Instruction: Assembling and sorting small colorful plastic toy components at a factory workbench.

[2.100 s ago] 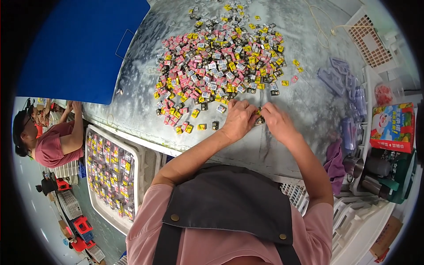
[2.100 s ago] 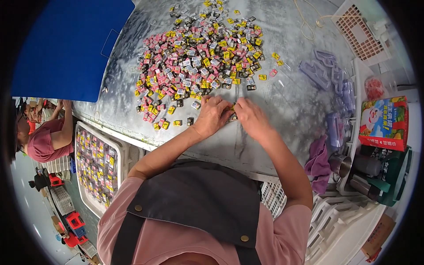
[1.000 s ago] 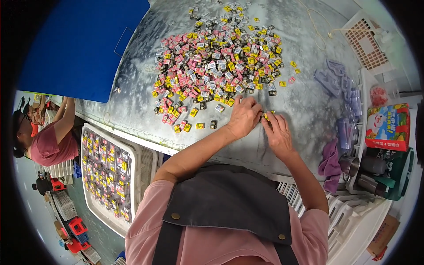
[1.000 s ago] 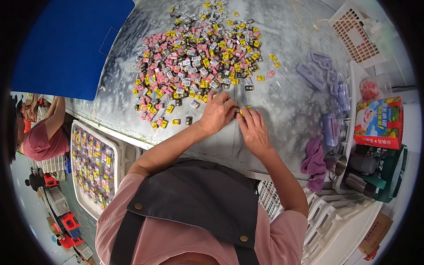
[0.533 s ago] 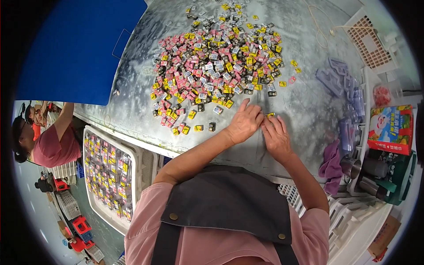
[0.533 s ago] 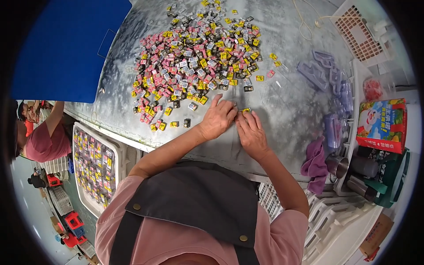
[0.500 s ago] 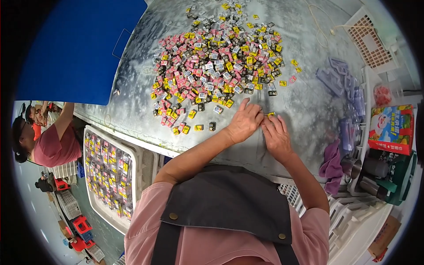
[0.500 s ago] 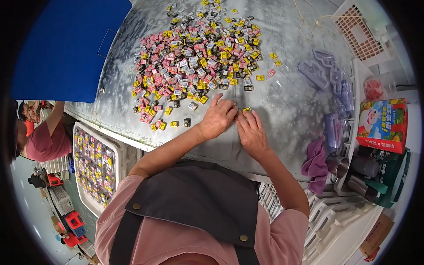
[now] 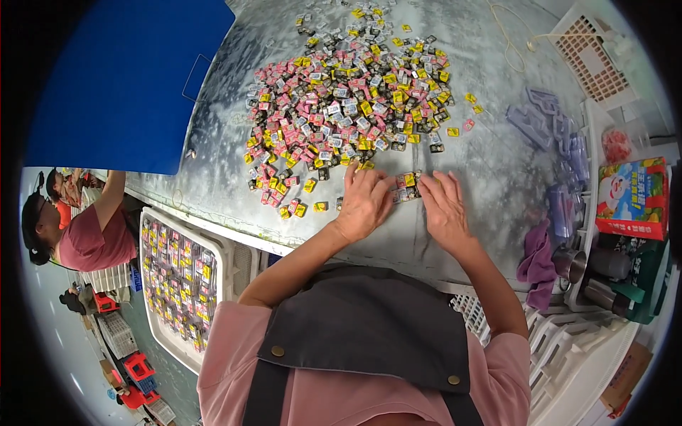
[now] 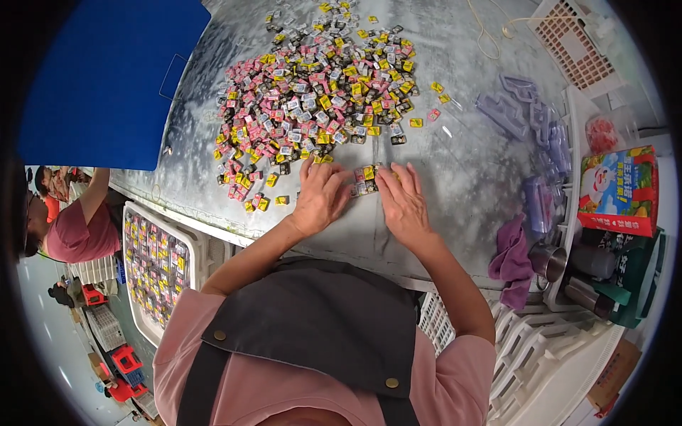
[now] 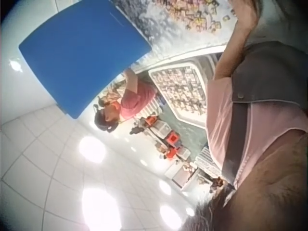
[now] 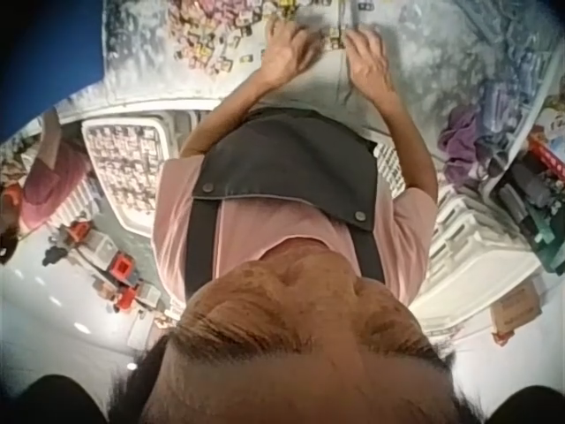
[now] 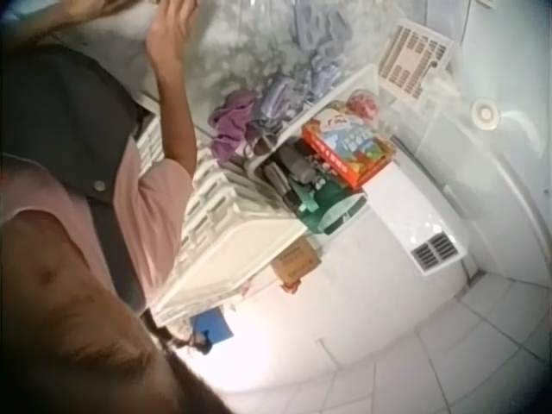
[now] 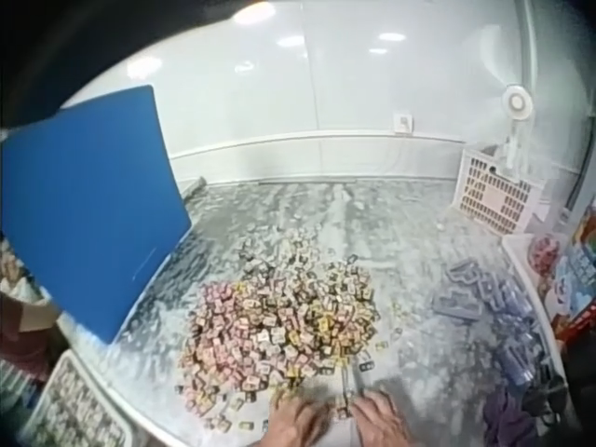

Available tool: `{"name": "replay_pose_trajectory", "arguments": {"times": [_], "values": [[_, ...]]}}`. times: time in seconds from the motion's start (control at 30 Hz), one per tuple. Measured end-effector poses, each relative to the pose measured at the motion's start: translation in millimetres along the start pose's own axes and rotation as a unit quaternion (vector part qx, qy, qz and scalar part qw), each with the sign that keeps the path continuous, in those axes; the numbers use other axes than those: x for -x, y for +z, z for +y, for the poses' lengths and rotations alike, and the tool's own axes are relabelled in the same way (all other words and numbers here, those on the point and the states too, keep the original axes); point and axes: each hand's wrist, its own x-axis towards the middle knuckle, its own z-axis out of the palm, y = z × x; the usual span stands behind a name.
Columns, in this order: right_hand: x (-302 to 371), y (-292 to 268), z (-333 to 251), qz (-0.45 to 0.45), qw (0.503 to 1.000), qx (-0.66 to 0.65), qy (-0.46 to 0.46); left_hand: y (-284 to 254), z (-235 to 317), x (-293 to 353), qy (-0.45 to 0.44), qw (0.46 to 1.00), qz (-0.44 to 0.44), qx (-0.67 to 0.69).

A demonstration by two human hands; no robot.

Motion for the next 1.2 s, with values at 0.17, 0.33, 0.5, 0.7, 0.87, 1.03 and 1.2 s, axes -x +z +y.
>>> {"name": "replay_pose_trajectory", "arguments": {"times": [0.17,0.33,0.5,0.7,0.87,1.03,1.2], "values": [[2.1,3.4,0.7,-0.04,0.999,0.018,-0.011,-0.3,0.4,13.4,0.037,0.999,-0.025,-0.022],[4.1,0.8,-3.7,-0.056,0.998,0.012,-0.005,4.7,-1.8,18.8,0.043,0.998,-0.026,-0.028],[5.7,1.9,-3.2,-0.042,0.999,-0.008,0.028,-2.9,0.1,15.8,0.0,1.0,-0.022,0.012],[11.4,9.6,-7.7,-0.054,0.998,0.008,0.005,0.5,-1.4,18.2,0.058,0.998,-0.02,-0.029],[3.9,6.3,-17.0,-0.063,0.998,0.015,0.011,-0.6,-2.2,14.7,0.061,0.997,-0.04,-0.025],[4.2,15.9,-24.3,-0.083,0.996,0.012,-0.018,-0.3,-0.1,15.5,0.052,0.998,-0.013,0.032],[7.8,19.7,-24.7,-0.08,0.996,0.021,-0.019,-4.0,0.5,14.3,0.009,0.997,0.012,0.07]]}}
